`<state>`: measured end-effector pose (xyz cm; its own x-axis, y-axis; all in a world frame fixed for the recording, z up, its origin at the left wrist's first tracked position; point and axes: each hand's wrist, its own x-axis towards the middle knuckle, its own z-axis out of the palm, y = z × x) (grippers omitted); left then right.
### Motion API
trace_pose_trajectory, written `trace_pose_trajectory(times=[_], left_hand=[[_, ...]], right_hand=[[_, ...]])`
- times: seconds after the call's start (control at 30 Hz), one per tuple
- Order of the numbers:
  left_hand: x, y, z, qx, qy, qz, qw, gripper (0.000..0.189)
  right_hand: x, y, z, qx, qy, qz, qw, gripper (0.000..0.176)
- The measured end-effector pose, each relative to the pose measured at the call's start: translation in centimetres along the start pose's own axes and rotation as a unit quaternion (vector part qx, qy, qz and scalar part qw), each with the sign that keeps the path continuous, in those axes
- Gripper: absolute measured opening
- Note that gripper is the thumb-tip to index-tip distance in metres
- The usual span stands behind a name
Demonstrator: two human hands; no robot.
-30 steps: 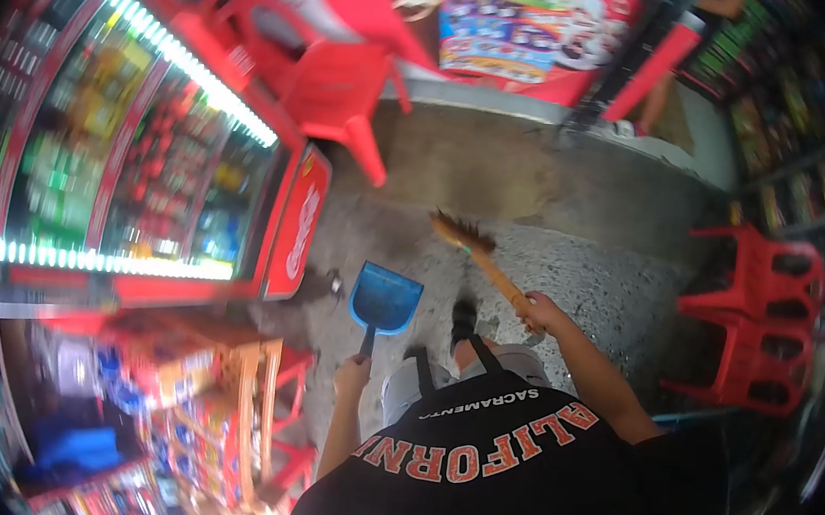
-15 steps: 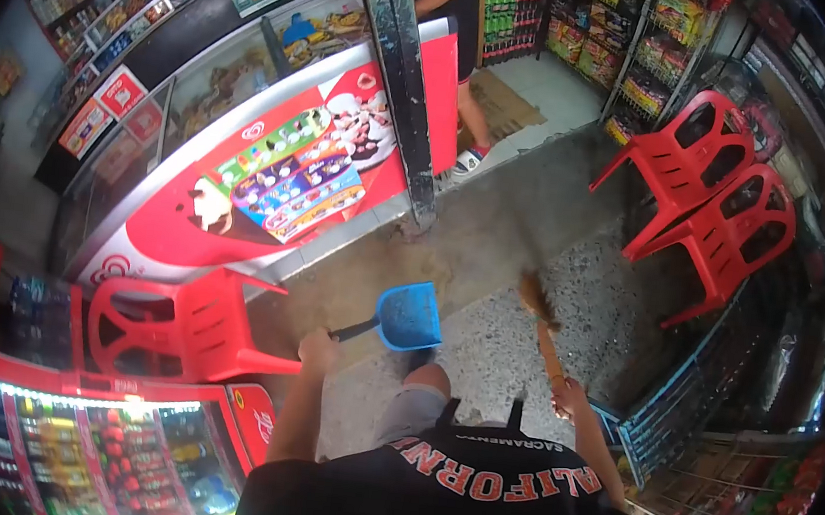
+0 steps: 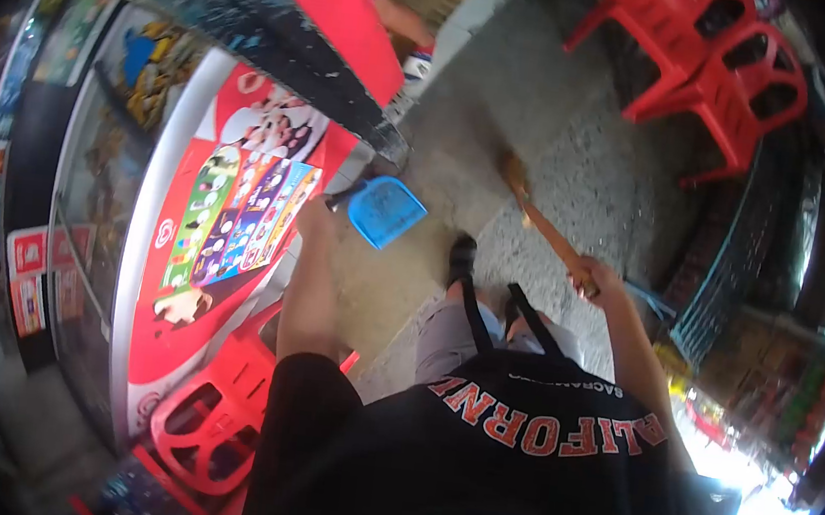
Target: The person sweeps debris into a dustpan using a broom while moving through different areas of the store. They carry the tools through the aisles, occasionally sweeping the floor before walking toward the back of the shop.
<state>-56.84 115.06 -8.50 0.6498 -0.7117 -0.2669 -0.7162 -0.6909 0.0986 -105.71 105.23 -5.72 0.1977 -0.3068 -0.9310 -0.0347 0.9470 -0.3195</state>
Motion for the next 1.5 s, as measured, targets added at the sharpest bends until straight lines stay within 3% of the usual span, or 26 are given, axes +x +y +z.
trace_pose_trajectory(times=[0.27, 0.37, 0.47, 0.53, 0.63, 0.67, 0.77, 0.83, 0.9, 0.97, 1.1, 1.17, 1.2, 1.23, 1.27, 1.37, 1.4, 1.5], left_hand=[[7.9, -0.2, 1.2, -0.002, 0.003, 0.009, 1.000, 0.024], [9.5, -0.3, 1.5, 0.015, 0.030, -0.048, 0.998, 0.020], [10.2, -0.6, 1.0, -0.002, 0.038, -0.041, 0.998, 0.019], [10.1, -0.6, 0.2, 0.017, -0.010, 0.012, 1.000, 0.019], [9.3, -1.2, 0.4, -0.004, -0.003, 0.052, 0.999, 0.018], [8.8, -0.8, 0.4, -0.021, -0.004, 0.023, 1.000, 0.018], [8.7, -0.8, 1.5, -0.002, 0.010, 0.048, 0.999, 0.019], [9.1, -1.2, 2.5, 0.000, -0.022, 0.021, 1.000, 0.021], [9.2, -1.3, 3.1, -0.012, 0.045, 0.034, 0.998, 0.023], [9.6, -1.1, 2.6, -0.021, 0.042, 0.042, 0.998, 0.025], [10.7, -1.1, 1.8, -0.011, 0.029, 0.045, 0.998, 0.026], [10.3, 0.0, 0.5, 0.007, 0.000, -0.001, 1.000, 0.029], [10.6, -1.6, 1.8, 0.030, 0.027, 0.059, 0.997, 0.048], [10.1, -0.8, 2.3, 0.029, 0.028, 0.061, 0.997, 0.048], [9.3, -0.3, 2.9, 0.032, 0.088, 0.044, 0.995, 0.061], [7.3, 3.5, 1.6, 0.101, -0.149, -0.149, 0.972, 0.108], [7.4, 5.0, 1.9, 0.192, -0.297, -0.038, 0.934, 0.102], [1.7, 8.4, 3.9, -0.091, -0.174, -0.019, 0.980, 0.085]], right_hand=[[0.4, -2.7, 5.8, 0.089, -0.043, 0.028, 0.995, 0.023], [0.4, -3.9, 9.3, 0.131, -0.043, 0.035, 0.990, 0.025], [-0.1, -5.4, 13.5, 0.164, -0.075, 0.071, 0.981, 0.025], [-0.7, -6.6, 16.0, 0.150, -0.098, 0.086, 0.980, 0.024], [-0.9, -8.1, 19.1, 0.138, -0.149, 0.113, 0.973, 0.020], [-0.7, -8.5, 19.9, 0.142, -0.175, 0.124, 0.966, 0.019], [1.3, -8.1, 21.3, 0.159, -0.228, 0.125, 0.952, 0.018], [1.3, -8.4, 22.2, 0.157, -0.215, 0.129, 0.955, 0.017], [1.5, -8.8, 22.9, 0.152, -0.206, 0.130, 0.958, 0.017], [1.7, -8.2, 23.6, 0.136, -0.244, 0.139, 0.950, 0.017], [0.5, -8.8, 26.1, 0.103, -0.232, 0.143, 0.957, 0.023], [0.7, -8.7, 26.9, 0.113, -0.240, 0.186, 0.946, 0.021], [0.4, -8.8, 27.3, 0.138, -0.232, 0.200, 0.942, 0.019], [0.5, -9.0, 27.5, 0.138, -0.232, 0.198, 0.942, 0.019], [0.5, -9.1, 28.0, 0.126, -0.233, 0.193, 0.945, 0.019], [1.2, -8.9, 29.5, 0.099, -0.267, 0.188, 0.940, 0.022], [1.6, -8.9, 30.1, 0.091, -0.284, 0.179, 0.938, 0.023], [2.0, -9.0, 31.7, 0.068, -0.310, 0.173, 0.933, 0.025]])
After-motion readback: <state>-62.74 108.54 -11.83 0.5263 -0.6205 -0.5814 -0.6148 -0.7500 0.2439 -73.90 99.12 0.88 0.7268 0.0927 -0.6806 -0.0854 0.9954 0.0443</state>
